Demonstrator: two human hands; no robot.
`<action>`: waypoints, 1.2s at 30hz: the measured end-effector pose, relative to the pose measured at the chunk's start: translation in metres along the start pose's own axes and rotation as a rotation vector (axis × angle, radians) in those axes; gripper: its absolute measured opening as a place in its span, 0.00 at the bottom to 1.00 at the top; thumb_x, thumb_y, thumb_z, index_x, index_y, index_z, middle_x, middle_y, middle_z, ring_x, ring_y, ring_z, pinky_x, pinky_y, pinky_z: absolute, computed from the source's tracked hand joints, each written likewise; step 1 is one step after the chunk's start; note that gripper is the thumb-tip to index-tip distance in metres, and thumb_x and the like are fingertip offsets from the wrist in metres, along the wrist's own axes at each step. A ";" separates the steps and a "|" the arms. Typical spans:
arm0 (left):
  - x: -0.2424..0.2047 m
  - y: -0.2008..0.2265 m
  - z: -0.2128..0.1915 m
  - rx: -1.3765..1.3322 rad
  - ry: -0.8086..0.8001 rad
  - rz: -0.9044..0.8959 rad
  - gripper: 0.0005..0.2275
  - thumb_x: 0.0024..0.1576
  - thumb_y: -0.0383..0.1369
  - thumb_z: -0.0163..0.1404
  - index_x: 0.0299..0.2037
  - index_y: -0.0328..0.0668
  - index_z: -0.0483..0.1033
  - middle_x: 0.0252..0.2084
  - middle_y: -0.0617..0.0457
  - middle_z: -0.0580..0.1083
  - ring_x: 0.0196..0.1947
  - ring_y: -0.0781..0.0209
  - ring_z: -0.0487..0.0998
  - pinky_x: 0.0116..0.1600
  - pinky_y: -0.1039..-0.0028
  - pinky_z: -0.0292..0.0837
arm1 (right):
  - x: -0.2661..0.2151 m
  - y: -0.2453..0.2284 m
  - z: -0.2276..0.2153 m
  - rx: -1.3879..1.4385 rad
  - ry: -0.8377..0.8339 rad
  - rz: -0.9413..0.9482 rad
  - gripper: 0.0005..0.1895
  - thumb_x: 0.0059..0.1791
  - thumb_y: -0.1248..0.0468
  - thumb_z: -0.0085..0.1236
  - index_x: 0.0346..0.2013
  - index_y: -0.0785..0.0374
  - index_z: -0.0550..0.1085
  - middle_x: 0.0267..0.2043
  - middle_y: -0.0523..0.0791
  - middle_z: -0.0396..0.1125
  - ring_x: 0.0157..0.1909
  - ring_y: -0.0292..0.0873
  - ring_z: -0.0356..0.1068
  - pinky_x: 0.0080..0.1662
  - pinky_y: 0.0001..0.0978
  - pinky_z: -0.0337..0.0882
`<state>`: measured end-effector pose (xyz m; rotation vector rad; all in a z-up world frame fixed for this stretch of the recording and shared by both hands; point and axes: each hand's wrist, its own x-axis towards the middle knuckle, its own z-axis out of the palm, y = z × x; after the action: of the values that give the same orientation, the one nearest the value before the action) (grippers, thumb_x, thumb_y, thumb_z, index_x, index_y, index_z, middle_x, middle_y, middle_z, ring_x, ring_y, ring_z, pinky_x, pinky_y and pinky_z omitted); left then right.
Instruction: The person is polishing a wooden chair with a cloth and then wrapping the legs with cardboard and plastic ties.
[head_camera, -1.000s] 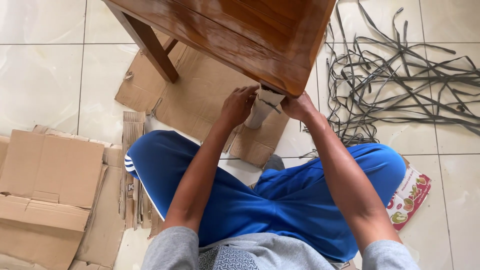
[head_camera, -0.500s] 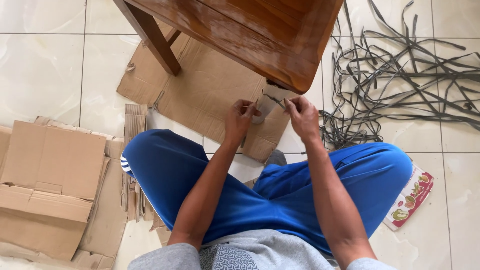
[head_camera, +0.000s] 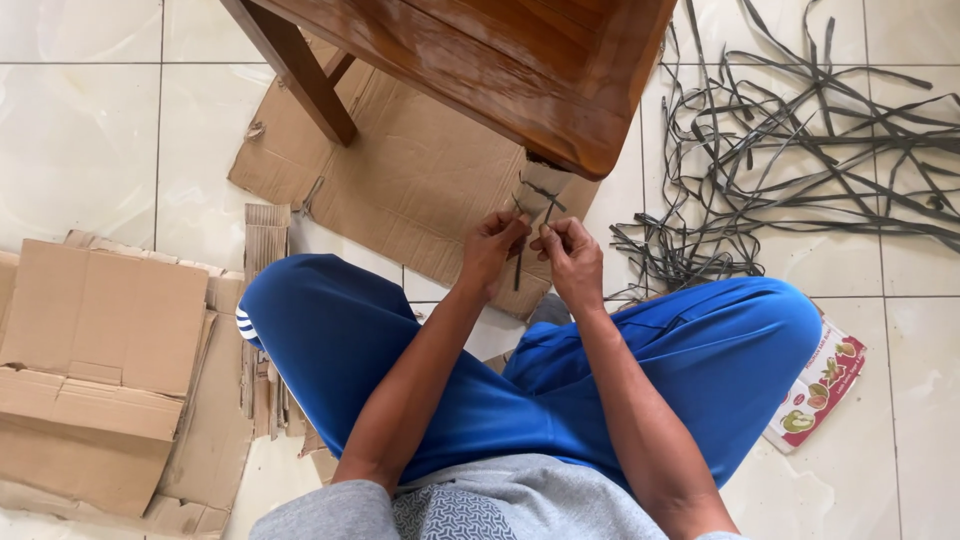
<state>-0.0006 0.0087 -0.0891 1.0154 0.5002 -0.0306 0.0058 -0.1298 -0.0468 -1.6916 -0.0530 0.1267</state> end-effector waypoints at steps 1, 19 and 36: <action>0.001 -0.004 -0.001 0.000 0.003 -0.002 0.08 0.56 0.35 0.63 0.35 0.42 0.79 0.28 0.51 0.77 0.26 0.72 0.71 0.33 0.83 0.64 | -0.002 -0.001 0.001 0.000 -0.002 0.003 0.06 0.57 0.64 0.57 0.40 0.65 0.75 0.29 0.50 0.75 0.30 0.37 0.73 0.39 0.27 0.73; -0.019 0.022 0.016 0.084 0.014 -0.056 0.05 0.51 0.32 0.65 0.33 0.42 0.83 0.28 0.53 0.78 0.31 0.69 0.77 0.41 0.80 0.68 | 0.007 -0.015 -0.013 -0.533 0.043 -0.256 0.05 0.50 0.64 0.59 0.40 0.55 0.80 0.34 0.46 0.73 0.39 0.50 0.77 0.43 0.42 0.76; -0.017 0.036 0.001 0.844 -0.119 0.152 0.09 0.55 0.34 0.55 0.45 0.53 0.84 0.36 0.49 0.83 0.42 0.46 0.84 0.48 0.61 0.76 | 0.016 -0.011 -0.001 -0.432 -0.001 -0.406 0.03 0.56 0.68 0.58 0.39 0.64 0.75 0.33 0.50 0.69 0.41 0.58 0.75 0.41 0.45 0.75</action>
<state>-0.0062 0.0237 -0.0524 1.8635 0.2923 -0.1766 0.0227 -0.1280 -0.0364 -2.0727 -0.4488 -0.2032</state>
